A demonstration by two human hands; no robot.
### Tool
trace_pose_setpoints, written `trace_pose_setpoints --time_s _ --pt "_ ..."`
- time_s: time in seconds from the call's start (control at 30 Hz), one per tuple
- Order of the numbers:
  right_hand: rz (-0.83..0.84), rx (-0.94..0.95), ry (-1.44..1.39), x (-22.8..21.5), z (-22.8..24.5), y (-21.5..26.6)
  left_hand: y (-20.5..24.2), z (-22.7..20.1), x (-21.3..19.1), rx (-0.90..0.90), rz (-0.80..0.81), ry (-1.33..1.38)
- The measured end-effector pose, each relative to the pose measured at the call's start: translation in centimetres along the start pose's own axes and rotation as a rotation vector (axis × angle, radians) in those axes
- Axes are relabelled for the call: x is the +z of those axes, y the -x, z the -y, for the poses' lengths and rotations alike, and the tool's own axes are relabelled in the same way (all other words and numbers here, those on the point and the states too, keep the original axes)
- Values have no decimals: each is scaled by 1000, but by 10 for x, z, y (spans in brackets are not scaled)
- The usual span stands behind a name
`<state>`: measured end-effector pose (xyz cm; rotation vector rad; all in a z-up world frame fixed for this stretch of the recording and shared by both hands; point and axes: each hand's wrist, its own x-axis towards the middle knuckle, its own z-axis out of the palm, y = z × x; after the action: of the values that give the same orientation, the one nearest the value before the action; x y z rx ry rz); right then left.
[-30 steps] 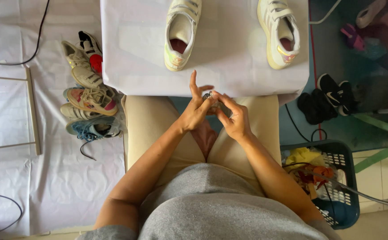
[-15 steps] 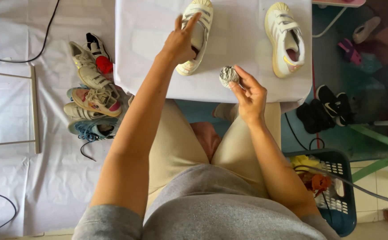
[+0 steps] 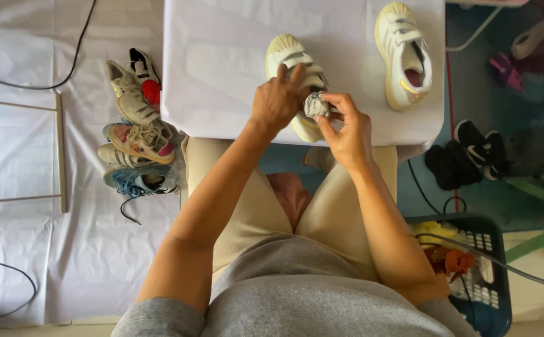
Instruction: Cleaning and preparing white sneakers by unwrapping, stuffing with paper, and wiping surfaces
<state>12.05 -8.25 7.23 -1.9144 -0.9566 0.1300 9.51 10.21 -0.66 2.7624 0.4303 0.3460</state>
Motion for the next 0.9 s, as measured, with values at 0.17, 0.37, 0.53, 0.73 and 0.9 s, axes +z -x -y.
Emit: trace_pose_setpoints --time_s 0.17,0.37,0.53,0.73,0.9 --pt "-103 -112 116 20 -35 5 -3 12 -2 15 131 134" --pt "-110 14 354 61 -51 -20 7 43 3 124 51 18" --pt "81 748 -437 48 9 -53 8 19 -45 379 -145 64" --pt "-291 -152 797 151 -59 -56 11 -27 -48 299 -102 -43" --pt "-167 -117 710 156 -60 -54 13 -27 -25 256 -180 178"
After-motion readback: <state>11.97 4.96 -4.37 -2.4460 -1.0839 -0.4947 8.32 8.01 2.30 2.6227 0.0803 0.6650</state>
